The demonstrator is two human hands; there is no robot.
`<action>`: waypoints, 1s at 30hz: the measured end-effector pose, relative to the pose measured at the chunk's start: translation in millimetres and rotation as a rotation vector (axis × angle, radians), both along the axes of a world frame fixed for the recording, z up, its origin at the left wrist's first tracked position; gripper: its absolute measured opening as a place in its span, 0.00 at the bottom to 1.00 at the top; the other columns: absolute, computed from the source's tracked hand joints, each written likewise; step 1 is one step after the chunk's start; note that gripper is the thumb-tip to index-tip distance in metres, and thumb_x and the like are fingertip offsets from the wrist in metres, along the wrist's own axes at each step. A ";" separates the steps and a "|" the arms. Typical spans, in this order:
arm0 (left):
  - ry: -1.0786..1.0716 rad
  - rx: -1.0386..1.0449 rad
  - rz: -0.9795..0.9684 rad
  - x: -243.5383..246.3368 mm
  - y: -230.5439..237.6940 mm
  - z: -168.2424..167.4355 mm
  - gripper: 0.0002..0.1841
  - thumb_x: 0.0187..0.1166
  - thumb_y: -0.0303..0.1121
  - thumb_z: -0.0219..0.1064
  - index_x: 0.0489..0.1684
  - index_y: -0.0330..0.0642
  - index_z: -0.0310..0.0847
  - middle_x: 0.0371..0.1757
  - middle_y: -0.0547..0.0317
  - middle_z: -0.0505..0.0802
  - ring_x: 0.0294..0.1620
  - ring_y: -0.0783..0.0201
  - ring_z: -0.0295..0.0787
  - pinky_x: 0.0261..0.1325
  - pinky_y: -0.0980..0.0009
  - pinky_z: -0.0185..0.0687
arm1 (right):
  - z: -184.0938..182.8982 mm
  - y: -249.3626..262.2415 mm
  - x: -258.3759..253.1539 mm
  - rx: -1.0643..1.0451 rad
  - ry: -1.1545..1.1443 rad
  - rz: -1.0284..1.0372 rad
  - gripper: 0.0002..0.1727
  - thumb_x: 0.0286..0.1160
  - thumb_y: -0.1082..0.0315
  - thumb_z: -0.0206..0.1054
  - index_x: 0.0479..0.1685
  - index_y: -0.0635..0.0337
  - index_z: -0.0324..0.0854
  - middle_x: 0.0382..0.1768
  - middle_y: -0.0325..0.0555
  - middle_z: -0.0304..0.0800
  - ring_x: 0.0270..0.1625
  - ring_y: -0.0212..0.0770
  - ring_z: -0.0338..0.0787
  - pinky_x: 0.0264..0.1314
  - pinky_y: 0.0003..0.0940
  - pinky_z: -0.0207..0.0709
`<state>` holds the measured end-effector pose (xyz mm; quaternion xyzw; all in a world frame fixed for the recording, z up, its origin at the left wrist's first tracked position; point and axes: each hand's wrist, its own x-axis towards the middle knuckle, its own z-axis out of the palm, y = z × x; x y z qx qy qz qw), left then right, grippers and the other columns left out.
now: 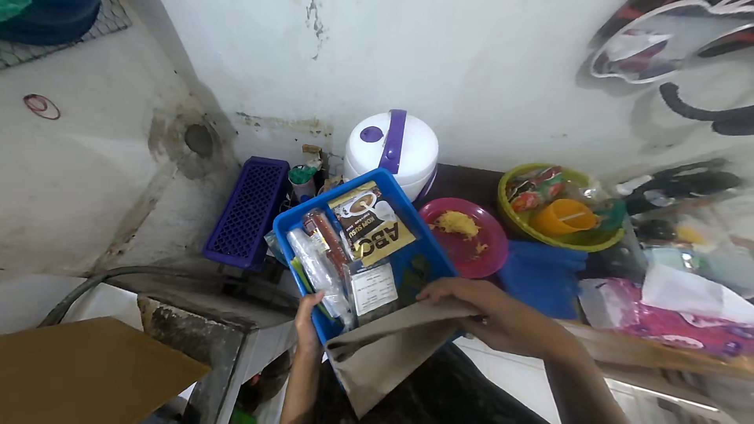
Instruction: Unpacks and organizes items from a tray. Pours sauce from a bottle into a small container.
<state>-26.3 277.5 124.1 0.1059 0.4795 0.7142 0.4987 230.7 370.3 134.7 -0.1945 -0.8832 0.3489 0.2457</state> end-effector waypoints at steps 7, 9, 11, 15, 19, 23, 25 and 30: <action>0.029 0.078 0.113 -6.3 -8.4 -17.3 0.17 0.75 0.23 0.45 0.34 0.51 0.82 0.29 0.74 0.96 0.32 0.82 0.93 0.38 0.81 0.90 | 18.0 25.7 -2.1 0.001 0.451 -0.281 0.10 0.84 0.60 0.66 0.54 0.39 0.90 0.57 0.23 0.95 0.64 0.23 0.90 0.70 0.23 0.83; 0.038 0.075 0.184 -15.6 -12.5 -22.7 0.17 0.75 0.22 0.44 0.36 0.49 0.82 0.29 0.72 0.97 0.32 0.80 0.94 0.37 0.79 0.91 | 26.7 40.2 8.1 0.146 0.498 -0.421 0.13 0.87 0.64 0.61 0.55 0.36 0.89 0.58 0.18 0.93 0.66 0.22 0.88 0.73 0.24 0.80; 0.088 0.091 0.252 -28.3 -19.2 -27.4 0.18 0.75 0.23 0.44 0.36 0.50 0.83 0.30 0.72 0.97 0.33 0.80 0.95 0.38 0.79 0.92 | 29.9 53.3 17.9 0.244 0.526 -0.539 0.15 0.86 0.68 0.60 0.51 0.39 0.92 0.57 0.19 0.93 0.66 0.23 0.88 0.73 0.26 0.80; 0.225 0.075 0.393 -54.6 -38.2 -33.6 0.20 0.77 0.22 0.44 0.36 0.52 0.84 0.31 0.75 0.97 0.35 0.82 0.94 0.40 0.80 0.91 | 27.9 66.9 24.4 0.329 0.413 -0.557 0.13 0.78 0.76 0.58 0.41 0.60 0.92 0.53 0.39 0.96 0.65 0.24 0.87 0.74 0.21 0.76; 0.306 0.021 0.517 -75.2 -57.3 -38.6 0.19 0.78 0.22 0.42 0.35 0.52 0.82 0.30 0.78 0.96 0.34 0.83 0.93 0.39 0.81 0.90 | 26.7 67.6 6.3 0.371 0.204 -0.500 0.12 0.69 0.80 0.58 0.28 0.72 0.88 0.48 0.64 0.94 0.59 0.41 0.92 0.68 0.25 0.79; 0.317 0.010 0.603 -78.2 -67.1 -35.3 0.19 0.77 0.21 0.41 0.36 0.51 0.81 0.29 0.79 0.95 0.34 0.84 0.93 0.39 0.82 0.90 | 25.9 75.7 -25.2 0.419 -0.064 -0.360 0.12 0.67 0.83 0.60 0.34 0.69 0.92 0.50 0.65 0.94 0.48 0.59 0.96 0.50 0.50 0.88; 0.314 0.014 0.613 -76.0 -68.6 -34.6 0.19 0.78 0.21 0.42 0.38 0.50 0.80 0.30 0.79 0.95 0.34 0.84 0.93 0.39 0.82 0.90 | 19.9 84.1 -46.8 0.394 -0.192 -0.280 0.11 0.64 0.88 0.66 0.36 0.69 0.92 0.51 0.65 0.94 0.48 0.66 0.95 0.47 0.62 0.87; 0.254 0.048 0.556 -65.2 -63.3 -30.9 0.18 0.76 0.22 0.42 0.37 0.52 0.80 0.29 0.78 0.95 0.33 0.83 0.93 0.38 0.81 0.90 | -2.5 106.2 -84.6 0.222 -0.518 -0.126 0.21 0.68 0.90 0.63 0.52 0.62 0.94 0.70 0.65 0.86 0.76 0.74 0.78 0.75 0.78 0.63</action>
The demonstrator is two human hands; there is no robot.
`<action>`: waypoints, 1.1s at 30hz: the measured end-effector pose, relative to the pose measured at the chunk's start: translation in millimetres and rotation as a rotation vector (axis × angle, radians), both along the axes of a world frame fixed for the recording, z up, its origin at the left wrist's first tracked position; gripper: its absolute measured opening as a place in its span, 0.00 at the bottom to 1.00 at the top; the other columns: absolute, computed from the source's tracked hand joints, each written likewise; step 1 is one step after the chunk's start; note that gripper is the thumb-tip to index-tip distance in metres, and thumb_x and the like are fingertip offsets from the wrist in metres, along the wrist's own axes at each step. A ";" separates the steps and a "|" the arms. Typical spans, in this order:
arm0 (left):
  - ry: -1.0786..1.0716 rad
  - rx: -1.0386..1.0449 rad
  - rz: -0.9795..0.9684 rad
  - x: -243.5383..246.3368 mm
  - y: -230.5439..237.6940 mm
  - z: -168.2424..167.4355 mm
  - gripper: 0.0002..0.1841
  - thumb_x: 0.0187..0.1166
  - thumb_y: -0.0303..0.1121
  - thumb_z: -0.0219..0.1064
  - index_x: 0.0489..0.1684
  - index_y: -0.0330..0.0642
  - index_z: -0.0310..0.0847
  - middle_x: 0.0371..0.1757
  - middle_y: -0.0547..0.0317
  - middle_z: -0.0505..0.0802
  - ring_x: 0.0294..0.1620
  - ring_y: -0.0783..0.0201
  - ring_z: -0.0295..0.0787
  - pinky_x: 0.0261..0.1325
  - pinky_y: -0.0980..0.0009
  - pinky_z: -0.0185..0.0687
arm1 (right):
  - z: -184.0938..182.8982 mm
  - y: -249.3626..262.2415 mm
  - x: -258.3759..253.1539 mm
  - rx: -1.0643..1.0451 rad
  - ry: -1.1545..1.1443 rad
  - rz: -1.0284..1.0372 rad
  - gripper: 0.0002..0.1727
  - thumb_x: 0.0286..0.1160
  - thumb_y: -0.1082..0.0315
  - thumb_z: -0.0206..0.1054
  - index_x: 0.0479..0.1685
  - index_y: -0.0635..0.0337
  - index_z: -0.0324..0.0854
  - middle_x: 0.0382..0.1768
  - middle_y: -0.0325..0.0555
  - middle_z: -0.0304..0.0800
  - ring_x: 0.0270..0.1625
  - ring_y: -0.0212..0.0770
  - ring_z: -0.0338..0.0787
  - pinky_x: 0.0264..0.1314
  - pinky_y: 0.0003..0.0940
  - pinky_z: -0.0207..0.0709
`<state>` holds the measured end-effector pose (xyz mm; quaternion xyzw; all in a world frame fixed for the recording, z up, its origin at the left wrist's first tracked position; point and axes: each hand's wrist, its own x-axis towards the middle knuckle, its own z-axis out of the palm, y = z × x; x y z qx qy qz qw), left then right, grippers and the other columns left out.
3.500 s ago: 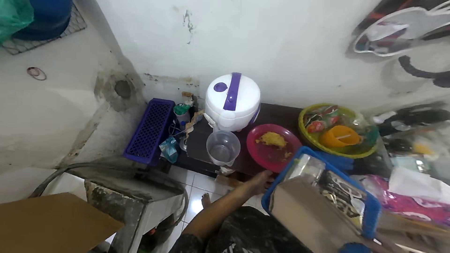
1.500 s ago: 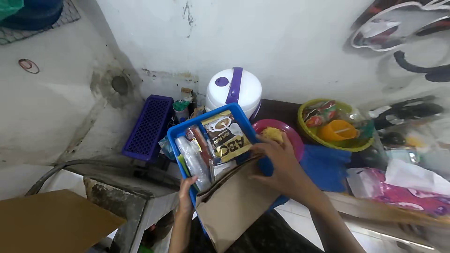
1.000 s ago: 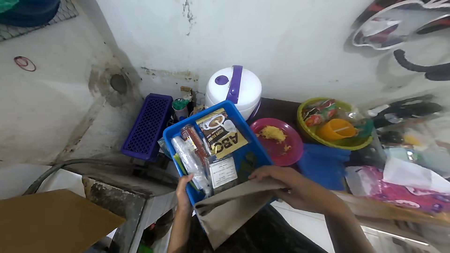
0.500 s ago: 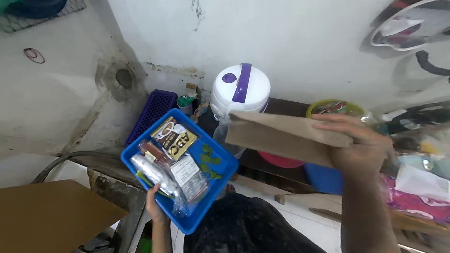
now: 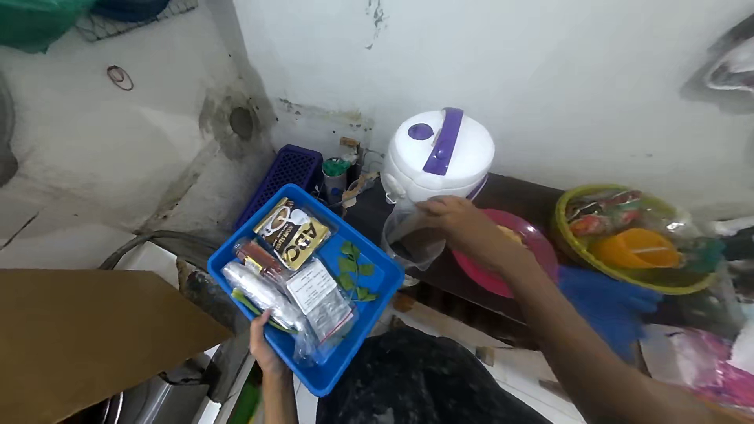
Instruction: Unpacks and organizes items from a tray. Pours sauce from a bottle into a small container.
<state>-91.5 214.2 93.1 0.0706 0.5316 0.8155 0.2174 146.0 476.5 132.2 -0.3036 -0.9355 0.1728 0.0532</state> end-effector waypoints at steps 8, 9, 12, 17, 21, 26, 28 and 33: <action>-0.106 0.028 -0.174 21.5 12.3 7.7 0.18 0.74 0.23 0.44 0.35 0.52 0.82 0.29 0.74 0.96 0.32 0.81 0.94 0.38 0.80 0.91 | 15.2 -48.8 -55.5 0.306 0.430 0.095 0.18 0.70 0.80 0.62 0.56 0.62 0.90 0.66 0.67 0.86 0.73 0.73 0.82 0.71 0.74 0.73; -0.117 0.033 -0.197 23.9 15.3 9.0 0.18 0.73 0.22 0.44 0.34 0.52 0.82 0.29 0.74 0.97 0.32 0.81 0.94 0.38 0.80 0.91 | 14.8 -55.4 -63.5 0.293 0.447 0.172 0.19 0.69 0.81 0.63 0.57 0.58 0.91 0.66 0.63 0.88 0.73 0.69 0.84 0.72 0.69 0.75; -0.152 0.032 -0.253 30.6 23.3 14.5 0.19 0.72 0.22 0.43 0.34 0.52 0.82 0.28 0.74 0.96 0.32 0.81 0.94 0.37 0.81 0.90 | 14.2 -57.4 -82.4 0.222 0.316 0.309 0.25 0.65 0.88 0.65 0.61 0.58 0.89 0.69 0.61 0.87 0.74 0.67 0.84 0.75 0.68 0.73; -0.210 0.019 -0.290 33.1 29.7 17.1 0.17 0.73 0.22 0.42 0.36 0.50 0.80 0.27 0.73 0.96 0.30 0.80 0.94 0.36 0.80 0.91 | 17.5 -38.0 -83.9 0.225 0.383 0.245 0.19 0.74 0.83 0.61 0.56 0.58 0.93 0.59 0.54 0.95 0.66 0.60 0.91 0.65 0.56 0.85; -0.231 -0.013 -0.326 34.3 27.6 14.9 0.18 0.74 0.22 0.42 0.35 0.49 0.81 0.27 0.73 0.96 0.30 0.80 0.94 0.36 0.80 0.91 | 17.7 -31.5 -80.8 0.282 0.429 0.243 0.16 0.72 0.81 0.63 0.51 0.59 0.93 0.55 0.52 0.96 0.61 0.54 0.94 0.57 0.49 0.89; -0.260 0.002 -0.344 37.1 29.7 13.5 0.18 0.74 0.22 0.41 0.36 0.49 0.80 0.27 0.73 0.96 0.30 0.80 0.94 0.35 0.80 0.90 | 23.7 -38.2 -75.0 -0.048 0.115 0.287 0.26 0.67 0.82 0.68 0.69 0.64 0.84 0.74 0.62 0.82 0.77 0.64 0.80 0.70 0.62 0.78; -0.271 0.008 -0.360 37.8 29.5 10.5 0.18 0.74 0.22 0.41 0.35 0.49 0.80 0.27 0.72 0.96 0.30 0.80 0.94 0.35 0.80 0.91 | 23.7 -36.7 -73.2 -0.091 0.035 0.296 0.30 0.67 0.79 0.71 0.74 0.64 0.80 0.79 0.62 0.77 0.83 0.64 0.73 0.77 0.62 0.72; -0.327 -0.020 -0.370 39.1 30.2 11.4 0.17 0.76 0.23 0.40 0.37 0.48 0.78 0.27 0.71 0.95 0.30 0.79 0.94 0.35 0.79 0.90 | 12.8 -33.1 -70.3 -0.045 0.127 0.291 0.27 0.65 0.76 0.75 0.69 0.64 0.84 0.75 0.61 0.82 0.78 0.64 0.79 0.67 0.61 0.80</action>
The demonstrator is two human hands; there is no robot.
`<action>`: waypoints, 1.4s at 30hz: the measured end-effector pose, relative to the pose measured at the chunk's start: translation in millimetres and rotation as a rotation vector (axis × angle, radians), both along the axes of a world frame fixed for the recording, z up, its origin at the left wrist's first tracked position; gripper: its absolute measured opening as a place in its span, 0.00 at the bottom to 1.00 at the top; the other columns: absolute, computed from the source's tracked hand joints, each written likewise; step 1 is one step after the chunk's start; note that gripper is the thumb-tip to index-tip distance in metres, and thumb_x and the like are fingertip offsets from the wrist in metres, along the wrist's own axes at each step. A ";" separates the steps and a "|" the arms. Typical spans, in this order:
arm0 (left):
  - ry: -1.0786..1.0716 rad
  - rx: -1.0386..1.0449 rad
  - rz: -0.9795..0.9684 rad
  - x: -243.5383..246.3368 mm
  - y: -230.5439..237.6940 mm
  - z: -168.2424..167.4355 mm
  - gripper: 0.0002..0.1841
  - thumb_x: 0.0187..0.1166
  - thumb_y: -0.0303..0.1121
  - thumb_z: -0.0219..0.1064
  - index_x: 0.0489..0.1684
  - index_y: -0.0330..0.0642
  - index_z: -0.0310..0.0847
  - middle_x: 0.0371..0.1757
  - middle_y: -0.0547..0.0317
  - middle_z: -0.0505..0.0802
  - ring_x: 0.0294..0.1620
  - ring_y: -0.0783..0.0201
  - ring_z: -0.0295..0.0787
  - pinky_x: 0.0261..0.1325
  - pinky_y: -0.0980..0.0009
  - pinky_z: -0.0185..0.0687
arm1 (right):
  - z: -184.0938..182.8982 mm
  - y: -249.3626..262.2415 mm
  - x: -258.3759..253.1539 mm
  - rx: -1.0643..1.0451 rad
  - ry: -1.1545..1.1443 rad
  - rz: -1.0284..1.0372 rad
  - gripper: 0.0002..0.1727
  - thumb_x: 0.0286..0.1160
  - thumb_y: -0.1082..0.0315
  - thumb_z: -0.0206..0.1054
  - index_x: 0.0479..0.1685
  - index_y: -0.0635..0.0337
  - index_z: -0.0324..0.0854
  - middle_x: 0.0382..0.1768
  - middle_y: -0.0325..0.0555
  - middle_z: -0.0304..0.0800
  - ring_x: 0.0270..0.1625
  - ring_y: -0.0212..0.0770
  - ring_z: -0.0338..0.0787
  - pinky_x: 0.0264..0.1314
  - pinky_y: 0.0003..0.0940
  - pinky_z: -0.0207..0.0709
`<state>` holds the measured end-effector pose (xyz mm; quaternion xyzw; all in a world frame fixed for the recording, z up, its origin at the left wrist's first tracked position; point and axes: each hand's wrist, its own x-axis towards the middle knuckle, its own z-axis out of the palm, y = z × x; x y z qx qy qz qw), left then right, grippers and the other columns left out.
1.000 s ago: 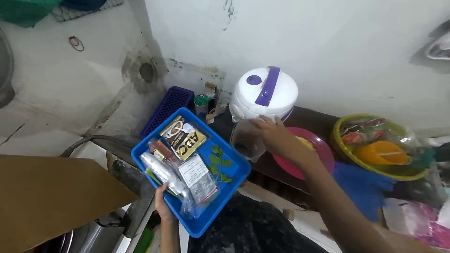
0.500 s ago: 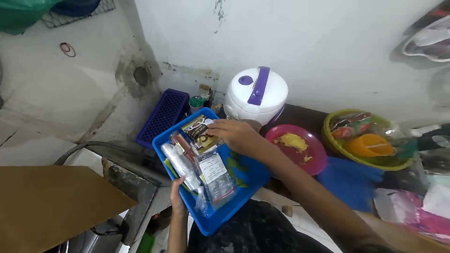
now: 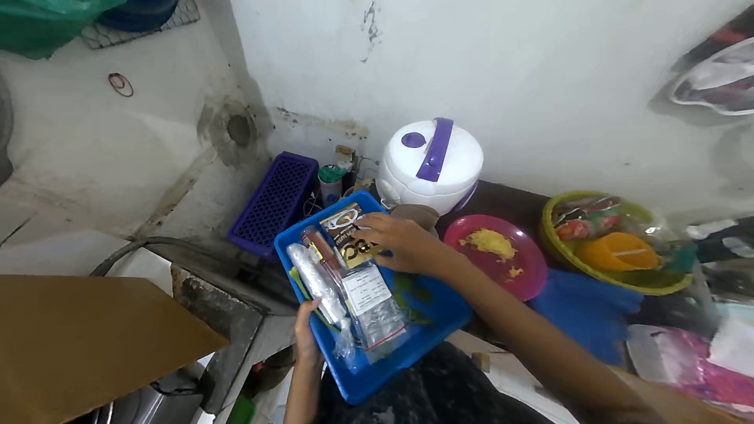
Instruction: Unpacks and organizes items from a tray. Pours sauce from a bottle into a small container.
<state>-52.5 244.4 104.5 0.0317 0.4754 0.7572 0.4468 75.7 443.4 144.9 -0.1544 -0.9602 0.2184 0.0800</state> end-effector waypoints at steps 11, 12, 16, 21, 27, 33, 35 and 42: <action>0.085 -0.073 -0.038 3.4 8.7 9.9 0.16 0.70 0.24 0.47 0.56 0.39 0.66 0.30 0.72 0.92 0.32 0.81 0.92 0.37 0.80 0.90 | -34.0 8.5 -1.7 0.168 0.426 -0.121 0.22 0.64 0.76 0.68 0.62 0.72 0.85 0.64 0.64 0.90 0.64 0.60 0.93 0.60 0.49 0.89; 0.088 -0.070 -0.039 3.4 8.3 9.2 0.16 0.71 0.24 0.47 0.57 0.39 0.66 0.31 0.72 0.92 0.32 0.81 0.92 0.37 0.80 0.90 | -36.4 11.9 -1.3 0.174 0.480 -0.147 0.20 0.70 0.75 0.64 0.61 0.73 0.85 0.62 0.63 0.92 0.62 0.57 0.94 0.62 0.46 0.88; 0.041 -0.062 -0.022 6.7 7.3 6.5 0.13 0.73 0.23 0.45 0.50 0.41 0.71 0.29 0.71 0.94 0.31 0.79 0.93 0.36 0.79 0.91 | -28.4 21.3 7.3 0.066 0.541 -0.270 0.19 0.80 0.73 0.59 0.63 0.74 0.83 0.54 0.62 0.94 0.53 0.51 0.96 0.57 0.41 0.88; 0.023 -0.036 0.062 8.8 9.3 2.0 0.16 0.74 0.22 0.42 0.39 0.46 0.78 0.26 0.72 0.95 0.29 0.80 0.93 0.34 0.79 0.91 | 3.1 17.3 24.0 -0.353 0.650 -0.619 0.14 0.82 0.74 0.58 0.57 0.76 0.80 0.37 0.45 0.88 0.36 0.22 0.84 0.43 0.22 0.81; 0.198 0.078 0.200 -14.2 -1.5 -19.4 0.19 0.75 0.21 0.41 0.37 0.50 0.81 0.29 0.75 0.96 0.33 0.82 0.93 0.37 0.80 0.91 | 31.0 9.9 81.9 -0.963 1.050 -0.957 0.16 0.87 0.70 0.41 0.63 0.58 0.70 0.42 0.38 0.91 0.40 0.35 0.95 0.43 0.37 0.93; 0.371 0.031 0.293 -42.3 -18.3 -22.5 0.21 0.78 0.20 0.39 0.35 0.53 0.80 0.30 0.81 0.95 0.35 0.86 0.92 0.40 0.84 0.89 | -35.1 -29.5 177.2 -0.999 0.876 -1.244 0.18 0.84 0.64 0.43 0.63 0.61 0.72 0.41 0.37 0.89 0.41 0.31 0.91 0.44 0.33 0.89; 0.377 0.000 0.318 -46.3 -19.0 -20.9 0.20 0.78 0.20 0.39 0.35 0.52 0.79 0.29 0.81 0.94 0.34 0.86 0.91 0.39 0.84 0.89 | -67.3 -52.4 195.0 -1.119 0.667 -1.293 0.17 0.88 0.65 0.45 0.60 0.64 0.75 0.38 0.39 0.89 0.38 0.32 0.90 0.42 0.33 0.88; 0.406 0.041 0.286 -46.2 1.1 -14.2 0.20 0.80 0.19 0.37 0.38 0.49 0.77 0.29 0.81 0.93 0.34 0.87 0.91 0.39 0.85 0.88 | -150.9 -57.5 208.4 -1.217 0.192 -1.282 0.21 0.94 0.67 0.46 0.76 0.71 0.70 0.51 0.58 0.84 0.43 0.39 0.86 0.47 0.37 0.83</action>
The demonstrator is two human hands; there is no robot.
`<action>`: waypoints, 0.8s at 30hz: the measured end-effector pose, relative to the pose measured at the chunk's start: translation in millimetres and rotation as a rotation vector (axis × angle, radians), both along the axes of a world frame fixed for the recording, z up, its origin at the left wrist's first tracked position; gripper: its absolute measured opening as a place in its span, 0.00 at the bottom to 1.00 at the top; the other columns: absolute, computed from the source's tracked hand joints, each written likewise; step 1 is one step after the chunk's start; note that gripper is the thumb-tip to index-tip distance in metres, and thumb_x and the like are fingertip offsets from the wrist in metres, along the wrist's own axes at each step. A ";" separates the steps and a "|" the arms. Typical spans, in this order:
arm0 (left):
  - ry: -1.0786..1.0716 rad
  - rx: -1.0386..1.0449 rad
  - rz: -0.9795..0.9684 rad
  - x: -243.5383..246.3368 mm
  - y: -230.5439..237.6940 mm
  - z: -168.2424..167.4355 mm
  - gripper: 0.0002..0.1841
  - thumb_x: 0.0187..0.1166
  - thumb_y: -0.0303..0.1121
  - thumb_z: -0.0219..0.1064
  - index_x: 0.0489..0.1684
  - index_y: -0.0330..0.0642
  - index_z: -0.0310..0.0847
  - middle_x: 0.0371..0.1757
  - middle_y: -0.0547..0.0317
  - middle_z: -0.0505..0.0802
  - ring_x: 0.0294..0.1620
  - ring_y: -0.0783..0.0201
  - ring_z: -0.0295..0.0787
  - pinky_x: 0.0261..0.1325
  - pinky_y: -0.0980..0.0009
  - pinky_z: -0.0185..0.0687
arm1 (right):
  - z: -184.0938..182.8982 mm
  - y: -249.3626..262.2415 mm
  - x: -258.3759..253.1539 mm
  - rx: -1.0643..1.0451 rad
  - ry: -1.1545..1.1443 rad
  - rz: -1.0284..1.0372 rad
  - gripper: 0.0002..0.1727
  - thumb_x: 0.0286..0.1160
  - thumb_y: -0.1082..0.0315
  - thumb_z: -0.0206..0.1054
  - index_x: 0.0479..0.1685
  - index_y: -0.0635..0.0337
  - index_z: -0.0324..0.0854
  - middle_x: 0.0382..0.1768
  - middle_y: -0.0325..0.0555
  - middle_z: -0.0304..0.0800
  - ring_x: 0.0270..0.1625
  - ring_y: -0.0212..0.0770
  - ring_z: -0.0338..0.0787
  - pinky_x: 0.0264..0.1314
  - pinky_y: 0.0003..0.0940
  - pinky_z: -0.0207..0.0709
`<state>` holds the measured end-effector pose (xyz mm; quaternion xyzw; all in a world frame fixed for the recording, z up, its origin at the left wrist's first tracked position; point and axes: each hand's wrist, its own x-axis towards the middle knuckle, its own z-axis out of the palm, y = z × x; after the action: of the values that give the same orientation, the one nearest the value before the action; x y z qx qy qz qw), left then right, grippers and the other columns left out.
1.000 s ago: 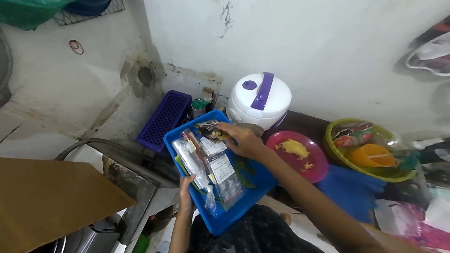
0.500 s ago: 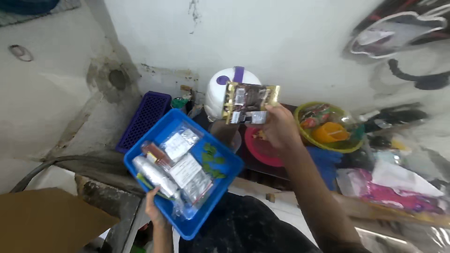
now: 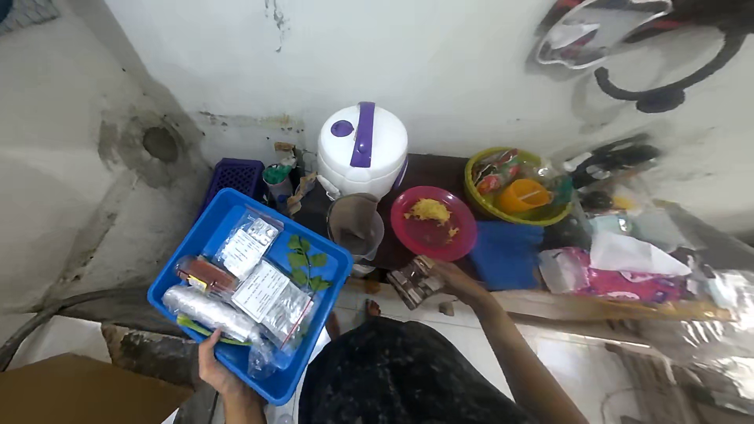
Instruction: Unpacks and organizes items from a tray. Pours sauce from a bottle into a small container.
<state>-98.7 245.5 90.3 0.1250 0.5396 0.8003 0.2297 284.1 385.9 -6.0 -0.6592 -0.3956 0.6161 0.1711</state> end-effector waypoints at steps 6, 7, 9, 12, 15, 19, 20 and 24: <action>-0.038 -0.005 -0.036 13.0 12.4 11.7 0.20 0.81 0.19 0.37 0.37 0.48 0.78 0.28 0.81 0.93 0.33 0.88 0.91 0.36 0.86 0.88 | 6.7 45.9 1.8 -0.003 -0.090 -0.091 0.23 0.96 0.60 0.47 0.73 0.69 0.72 0.54 0.59 0.82 0.45 0.42 0.83 0.50 0.40 0.80; -0.048 -0.013 -0.032 14.9 12.5 13.3 0.20 0.81 0.19 0.37 0.37 0.48 0.78 0.27 0.81 0.93 0.32 0.88 0.90 0.36 0.86 0.88 | 9.6 50.3 2.0 0.007 -0.114 -0.121 0.23 0.96 0.60 0.47 0.74 0.70 0.72 0.57 0.62 0.81 0.48 0.46 0.84 0.53 0.43 0.80; -0.073 -0.016 -0.028 17.2 11.6 14.8 0.19 0.81 0.19 0.38 0.38 0.47 0.77 0.27 0.80 0.93 0.32 0.87 0.90 0.35 0.86 0.88 | 12.8 56.7 1.3 0.038 -0.143 -0.153 0.24 0.95 0.59 0.48 0.76 0.70 0.71 0.63 0.68 0.80 0.54 0.51 0.84 0.58 0.49 0.79; -0.090 -0.002 -0.032 16.1 6.2 10.1 0.20 0.80 0.20 0.38 0.38 0.49 0.78 0.27 0.78 0.94 0.32 0.85 0.92 0.36 0.84 0.89 | 16.2 56.1 -10.7 0.092 -0.144 -0.021 0.22 0.94 0.64 0.49 0.78 0.70 0.70 0.62 0.66 0.80 0.54 0.48 0.82 0.59 0.44 0.77; -0.113 0.035 -0.064 12.0 -1.5 0.1 0.20 0.77 0.21 0.39 0.36 0.51 0.80 0.28 0.76 0.96 0.32 0.83 0.93 0.36 0.82 0.90 | 6.1 58.3 -22.8 0.171 -0.137 0.241 0.23 0.91 0.70 0.52 0.80 0.74 0.68 0.68 0.74 0.78 0.65 0.57 0.82 0.71 0.51 0.72; -0.146 0.050 -0.073 13.7 -7.4 -0.3 0.20 0.74 0.21 0.41 0.35 0.51 0.81 0.28 0.74 0.96 0.32 0.81 0.94 0.35 0.80 0.91 | -3.9 79.2 -45.7 0.250 -0.185 0.480 0.24 0.87 0.70 0.58 0.78 0.74 0.72 0.68 0.76 0.80 0.69 0.64 0.82 0.74 0.57 0.70; -0.149 0.043 -0.066 15.1 -7.7 1.3 0.19 0.74 0.21 0.41 0.35 0.51 0.81 0.28 0.74 0.96 0.31 0.81 0.93 0.35 0.80 0.91 | -2.9 86.3 -51.8 0.274 -0.211 0.529 0.24 0.86 0.70 0.60 0.78 0.73 0.72 0.68 0.76 0.80 0.69 0.65 0.82 0.75 0.58 0.70; -0.176 0.017 -0.056 22.3 -7.5 3.6 0.19 0.75 0.21 0.40 0.35 0.49 0.79 0.27 0.75 0.95 0.31 0.81 0.93 0.36 0.80 0.90 | 6.1 115.0 -67.9 0.420 -0.392 0.675 0.27 0.80 0.68 0.69 0.76 0.72 0.75 0.65 0.79 0.82 0.69 0.75 0.81 0.75 0.71 0.67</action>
<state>-76.4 238.0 93.9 0.0711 0.5068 0.8060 0.2973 216.3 500.9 0.1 -0.5487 -0.7302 0.4070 0.0123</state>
